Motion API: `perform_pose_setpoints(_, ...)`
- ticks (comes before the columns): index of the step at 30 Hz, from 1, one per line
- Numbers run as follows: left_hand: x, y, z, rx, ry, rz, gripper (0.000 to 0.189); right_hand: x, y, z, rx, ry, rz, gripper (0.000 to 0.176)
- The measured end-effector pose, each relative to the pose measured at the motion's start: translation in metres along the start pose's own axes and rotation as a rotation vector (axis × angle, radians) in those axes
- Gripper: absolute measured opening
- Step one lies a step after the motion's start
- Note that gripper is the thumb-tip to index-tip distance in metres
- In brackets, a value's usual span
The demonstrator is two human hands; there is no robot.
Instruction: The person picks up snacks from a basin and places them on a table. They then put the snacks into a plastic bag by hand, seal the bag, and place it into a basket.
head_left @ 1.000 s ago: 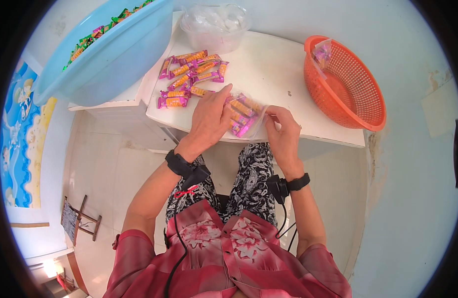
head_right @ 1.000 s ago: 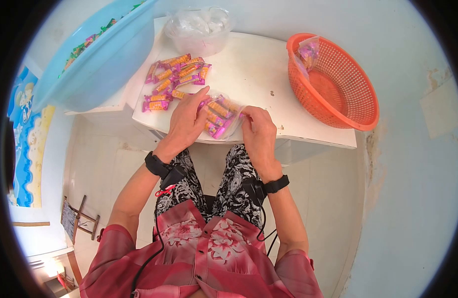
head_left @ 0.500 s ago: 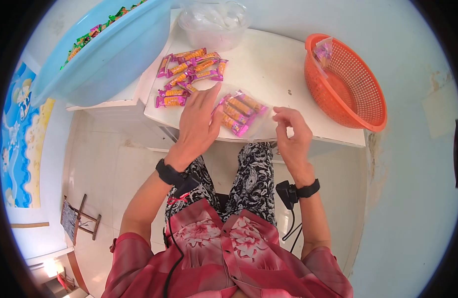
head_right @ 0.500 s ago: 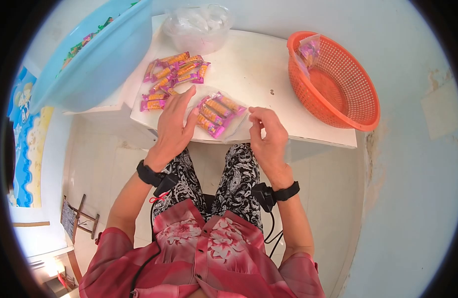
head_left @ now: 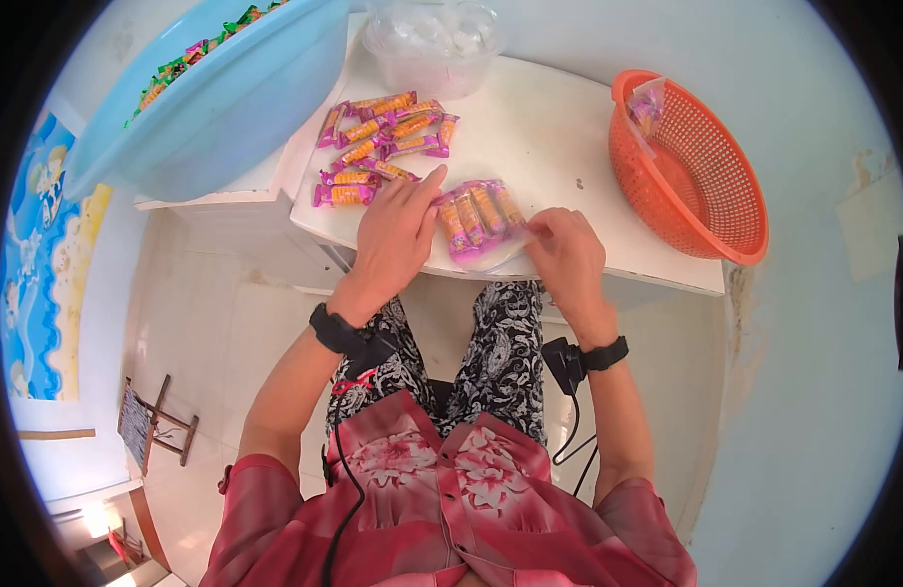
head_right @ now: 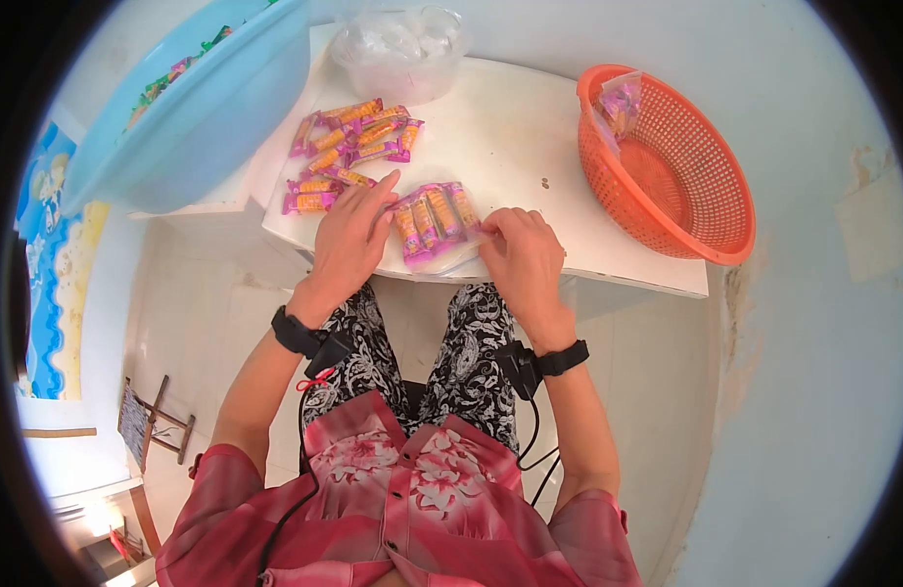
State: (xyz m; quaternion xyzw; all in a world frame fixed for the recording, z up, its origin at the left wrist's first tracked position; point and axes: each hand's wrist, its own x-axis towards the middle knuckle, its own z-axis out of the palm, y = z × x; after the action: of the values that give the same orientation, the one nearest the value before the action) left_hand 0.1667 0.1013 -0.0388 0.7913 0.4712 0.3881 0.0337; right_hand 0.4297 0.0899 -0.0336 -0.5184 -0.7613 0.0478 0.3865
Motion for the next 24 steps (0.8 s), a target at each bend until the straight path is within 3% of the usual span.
perform_pose_setpoints(6, 0.022, -0.002, 0.02, 0.016, 0.004, 0.04, 0.05, -0.005, -0.005, -0.002, -0.12, 0.047, -0.013, 0.012)
perform_pose_setpoints(9, 0.02, 0.001, 0.016, 0.015, 0.094, 0.034, 0.047, -0.001, -0.005, -0.014, -0.217, -0.059, -0.116, 0.014)
perform_pose_setpoints(15, -0.01, -0.014, 0.003, -0.113, 0.23, -0.083, 0.043, 0.054, -0.049, -0.075, -0.032, -0.445, 0.06, 0.026)
perform_pose_setpoints(19, -0.014, -0.025, 0.01, -0.259, 0.279, -0.177, 0.04, 0.116, -0.046, -0.039, -0.055, -0.481, -0.21, 0.021)
perform_pose_setpoints(24, -0.015, -0.026, 0.01, -0.221, 0.311, -0.089, 0.038, 0.167, -0.05, 0.019, -0.296, -0.506, -0.436, 0.025)
